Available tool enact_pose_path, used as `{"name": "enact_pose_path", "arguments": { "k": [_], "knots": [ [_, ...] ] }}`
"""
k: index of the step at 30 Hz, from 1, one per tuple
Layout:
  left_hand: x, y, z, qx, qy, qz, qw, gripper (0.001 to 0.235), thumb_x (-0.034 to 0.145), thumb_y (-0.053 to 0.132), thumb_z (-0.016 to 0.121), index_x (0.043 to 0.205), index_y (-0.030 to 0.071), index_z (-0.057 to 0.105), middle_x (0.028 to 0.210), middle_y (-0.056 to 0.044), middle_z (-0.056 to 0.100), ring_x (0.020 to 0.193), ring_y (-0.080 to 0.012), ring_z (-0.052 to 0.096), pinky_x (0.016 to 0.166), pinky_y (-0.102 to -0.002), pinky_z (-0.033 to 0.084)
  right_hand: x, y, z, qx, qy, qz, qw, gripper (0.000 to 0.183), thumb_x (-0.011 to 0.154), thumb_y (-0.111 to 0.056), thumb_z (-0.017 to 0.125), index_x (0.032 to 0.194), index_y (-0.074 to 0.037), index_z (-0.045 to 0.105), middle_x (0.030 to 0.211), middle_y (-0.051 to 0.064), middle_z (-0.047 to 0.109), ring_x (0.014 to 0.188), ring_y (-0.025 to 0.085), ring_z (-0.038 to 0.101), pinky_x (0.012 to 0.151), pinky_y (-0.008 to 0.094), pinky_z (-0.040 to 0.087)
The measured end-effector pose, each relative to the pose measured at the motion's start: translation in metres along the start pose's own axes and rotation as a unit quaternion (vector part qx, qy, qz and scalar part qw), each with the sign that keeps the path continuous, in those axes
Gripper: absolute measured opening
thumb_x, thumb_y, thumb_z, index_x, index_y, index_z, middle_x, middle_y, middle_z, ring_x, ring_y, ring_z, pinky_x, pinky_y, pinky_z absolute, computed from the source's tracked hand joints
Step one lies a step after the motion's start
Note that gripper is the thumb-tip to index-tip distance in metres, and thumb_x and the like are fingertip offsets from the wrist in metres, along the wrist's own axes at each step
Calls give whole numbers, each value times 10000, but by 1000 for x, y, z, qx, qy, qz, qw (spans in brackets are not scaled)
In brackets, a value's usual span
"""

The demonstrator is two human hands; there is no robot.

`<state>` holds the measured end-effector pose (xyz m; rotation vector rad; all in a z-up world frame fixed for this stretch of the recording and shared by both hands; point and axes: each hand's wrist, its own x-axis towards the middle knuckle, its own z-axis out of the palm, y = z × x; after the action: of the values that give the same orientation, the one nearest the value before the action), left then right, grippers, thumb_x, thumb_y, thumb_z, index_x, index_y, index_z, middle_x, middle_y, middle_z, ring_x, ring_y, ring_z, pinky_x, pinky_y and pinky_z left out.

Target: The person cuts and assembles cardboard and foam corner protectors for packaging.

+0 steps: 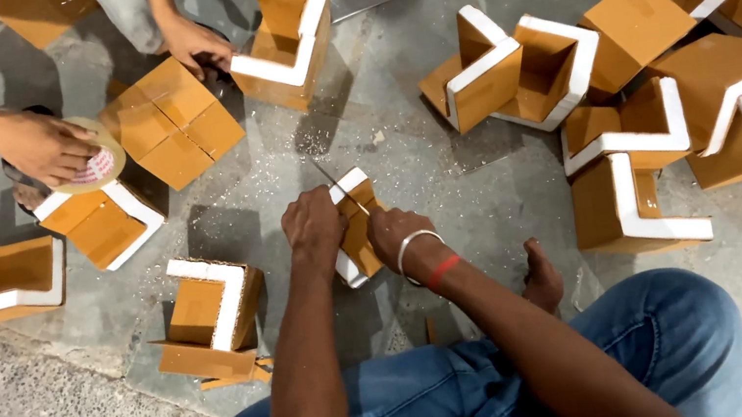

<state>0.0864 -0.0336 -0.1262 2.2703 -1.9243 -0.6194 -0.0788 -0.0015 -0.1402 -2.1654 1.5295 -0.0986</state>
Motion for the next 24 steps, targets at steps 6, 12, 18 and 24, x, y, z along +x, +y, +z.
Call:
{"name": "enact_pose_path", "arguments": {
  "k": [6,12,18,24],
  "knots": [
    [1,2,5,-4,32,-19,999,228,820,140,773,1030,51,769,1077,-197,752,1062,-374,716,927,-475,548,-23,-17,-21,-10,-33,20,999,273,998,-221,478,1100,12,578,936,254,731,879,433,732,772,524,580],
    [0,2,0,-9,14,-27,1000,306,751,137,807,1047,72,761,1083,-196,741,1066,-379,701,939,-458,542,-46,6,3,-37,-43,25,998,242,1013,-206,464,1100,-5,567,935,243,728,862,440,723,762,549,567],
    [9,-6,10,-2,5,-9,1000,344,732,163,845,1049,66,757,1087,-183,752,1069,-373,707,934,-462,547,21,8,31,-14,4,-24,1000,227,988,-193,490,1058,4,579,935,262,723,858,447,718,737,539,572],
    [6,3,10,3,-1,-29,1000,355,719,178,866,1037,67,755,1121,-183,737,1087,-369,692,935,-468,538,-34,5,0,-30,-42,17,999,271,1041,-250,455,1096,-6,561,951,237,741,866,424,727,746,531,575]
  ]
}}
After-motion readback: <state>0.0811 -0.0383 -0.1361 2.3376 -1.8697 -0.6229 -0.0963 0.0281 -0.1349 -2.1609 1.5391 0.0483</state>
